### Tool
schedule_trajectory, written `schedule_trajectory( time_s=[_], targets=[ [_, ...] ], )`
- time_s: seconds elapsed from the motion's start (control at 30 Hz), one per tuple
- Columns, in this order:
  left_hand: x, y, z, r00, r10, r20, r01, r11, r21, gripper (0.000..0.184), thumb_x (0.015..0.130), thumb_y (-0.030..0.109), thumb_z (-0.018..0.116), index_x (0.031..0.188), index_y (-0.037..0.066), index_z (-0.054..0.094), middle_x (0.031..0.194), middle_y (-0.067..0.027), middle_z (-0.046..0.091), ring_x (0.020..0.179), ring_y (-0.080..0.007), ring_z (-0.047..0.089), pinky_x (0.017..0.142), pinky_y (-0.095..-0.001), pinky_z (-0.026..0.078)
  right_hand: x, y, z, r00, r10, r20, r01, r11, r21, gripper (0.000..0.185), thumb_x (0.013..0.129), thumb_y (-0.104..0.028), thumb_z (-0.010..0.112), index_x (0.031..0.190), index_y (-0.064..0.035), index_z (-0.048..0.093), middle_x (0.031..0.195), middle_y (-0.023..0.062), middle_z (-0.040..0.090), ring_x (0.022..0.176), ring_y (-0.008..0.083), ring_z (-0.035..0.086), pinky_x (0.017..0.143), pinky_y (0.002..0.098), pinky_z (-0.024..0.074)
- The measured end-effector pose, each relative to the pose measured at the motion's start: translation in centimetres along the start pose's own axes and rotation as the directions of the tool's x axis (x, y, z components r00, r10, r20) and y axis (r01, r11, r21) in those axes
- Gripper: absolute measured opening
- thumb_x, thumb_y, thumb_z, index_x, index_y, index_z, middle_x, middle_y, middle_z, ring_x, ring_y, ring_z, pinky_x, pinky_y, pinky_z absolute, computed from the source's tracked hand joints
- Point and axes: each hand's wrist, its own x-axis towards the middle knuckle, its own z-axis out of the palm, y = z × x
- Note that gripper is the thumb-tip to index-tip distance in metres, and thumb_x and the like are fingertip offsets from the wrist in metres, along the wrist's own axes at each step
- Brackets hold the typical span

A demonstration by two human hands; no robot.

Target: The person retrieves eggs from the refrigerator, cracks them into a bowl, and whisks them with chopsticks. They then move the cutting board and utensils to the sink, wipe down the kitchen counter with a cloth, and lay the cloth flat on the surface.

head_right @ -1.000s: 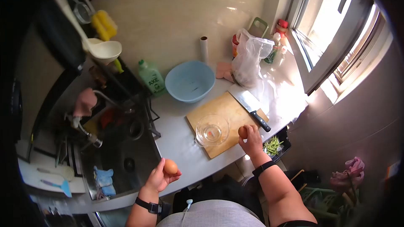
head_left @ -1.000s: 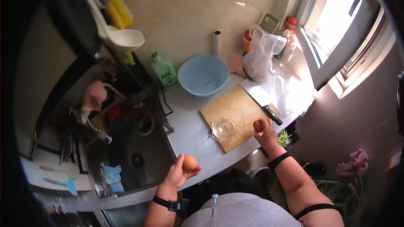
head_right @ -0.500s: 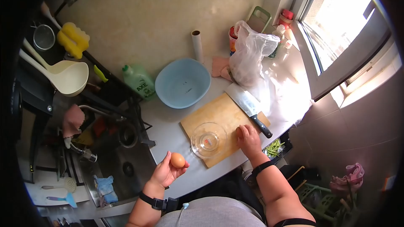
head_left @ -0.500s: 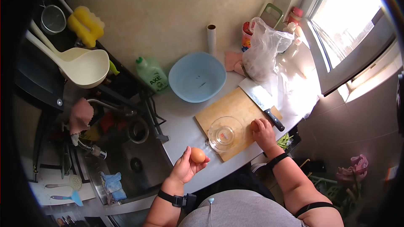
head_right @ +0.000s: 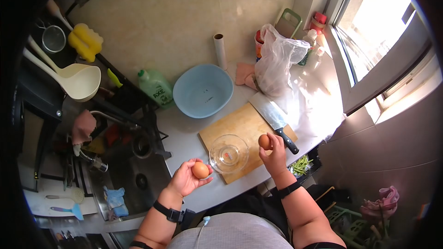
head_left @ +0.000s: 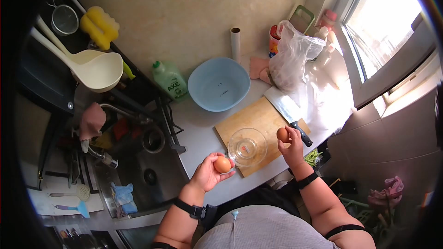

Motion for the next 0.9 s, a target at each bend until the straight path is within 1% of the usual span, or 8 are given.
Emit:
schedule_trajectory(
  time_s=[0.03,0.13,0.17,0.23,0.27,0.53,0.6,0.9],
  targets=[
    [0.4,0.0,0.5,1.000,0.003,0.001,-0.003,1.000,-0.002,0.023,0.093,0.029,0.042,0.100,0.008,0.047,0.103,-0.0155,0.055,0.096,-0.0260,0.057,0.083,-0.0388,0.051,0.2,-0.7,-0.2,1.000,-0.003,0.001,0.003,1.000,-0.001,0.050,0.069,0.000,0.067,0.116,-0.0028,0.049,0.104,0.0130,0.051,0.091,0.0242,0.057,0.074,0.0302,0.0498],
    [2.2,0.1,2.2,0.988,0.152,-0.036,-0.107,0.825,0.554,0.026,0.082,0.023,0.063,0.100,0.009,0.051,0.095,-0.0067,0.054,0.091,-0.0188,0.055,0.083,-0.0328,0.048,1.4,-4.1,-0.8,0.878,0.205,0.432,-0.393,0.823,0.409,0.048,0.079,-0.007,0.066,0.122,-0.0011,0.046,0.104,0.0064,0.050,0.087,0.0134,0.058,0.074,0.0246,0.0491],
    [2.6,0.2,2.7,0.986,0.161,-0.037,-0.113,0.825,0.553,0.026,0.082,0.023,0.063,0.100,0.009,0.051,0.095,-0.0067,0.054,0.091,-0.0188,0.055,0.083,-0.0328,0.048,1.9,-5.6,-1.1,0.879,0.197,0.435,-0.388,0.825,0.412,0.048,0.079,-0.007,0.066,0.122,-0.0011,0.046,0.104,0.0064,0.050,0.087,0.0134,0.058,0.074,0.0246,0.0491],
    [3.1,0.8,4.3,0.858,0.430,0.281,-0.388,0.184,0.903,0.038,0.074,0.020,0.072,0.106,0.009,0.056,0.094,-0.0052,0.054,0.091,-0.0177,0.055,0.083,-0.0303,0.046,2.6,-7.9,-1.4,0.725,0.194,0.660,-0.592,0.664,0.456,0.051,0.080,-0.011,0.067,0.124,-0.0007,0.044,0.106,0.0085,0.050,0.087,0.0122,0.058,0.074,0.0233,0.0482],
    [2.7,1.2,5.3,0.834,0.456,0.312,-0.373,0.047,0.927,0.043,0.072,0.020,0.073,0.112,0.011,0.058,0.095,-0.0066,0.055,0.090,-0.0185,0.055,0.082,-0.0294,0.045,2.7,-8.4,-1.1,0.734,0.150,0.662,-0.562,0.681,0.469,0.048,0.081,-0.015,0.067,0.121,0.0004,0.044,0.106,0.0122,0.052,0.087,0.0121,0.059,0.072,0.0233,0.0480],
    [3.3,1.8,5.2,0.814,0.423,0.398,-0.391,-0.107,0.914,0.044,0.070,0.019,0.073,0.110,0.008,0.059,0.099,-0.0101,0.060,0.093,-0.0191,0.058,0.085,-0.0293,0.045,2.6,-9.6,0.2,0.724,0.146,0.674,-0.518,0.760,0.392,0.043,0.080,-0.016,0.068,0.112,-0.0001,0.045,0.101,0.0133,0.057,0.084,0.0137,0.061,0.069,0.0248,0.0498],
    [3.4,1.5,5.0,0.837,0.447,0.317,-0.397,0.096,0.913,0.041,0.071,0.018,0.073,0.107,0.003,0.059,0.098,-0.0100,0.063,0.091,-0.0161,0.060,0.083,-0.0278,0.047,2.2,-9.8,0.4,0.792,0.010,0.611,-0.334,0.844,0.419,0.042,0.078,-0.012,0.068,0.112,0.0007,0.047,0.100,0.0121,0.057,0.082,0.0153,0.062,0.068,0.0252,0.0508],
    [4.6,0.9,4.6,0.819,0.519,0.246,-0.337,0.086,0.938,0.038,0.069,0.019,0.073,0.100,0.002,0.060,0.092,-0.0095,0.065,0.081,-0.0160,0.063,0.075,-0.0274,0.050,1.7,-10.4,1.4,0.887,0.084,0.454,-0.220,0.941,0.256,0.038,0.073,-0.005,0.067,0.108,0.0014,0.052,0.099,0.0113,0.058,0.078,0.0149,0.064,0.069,0.0245,0.0514]
  ],
)
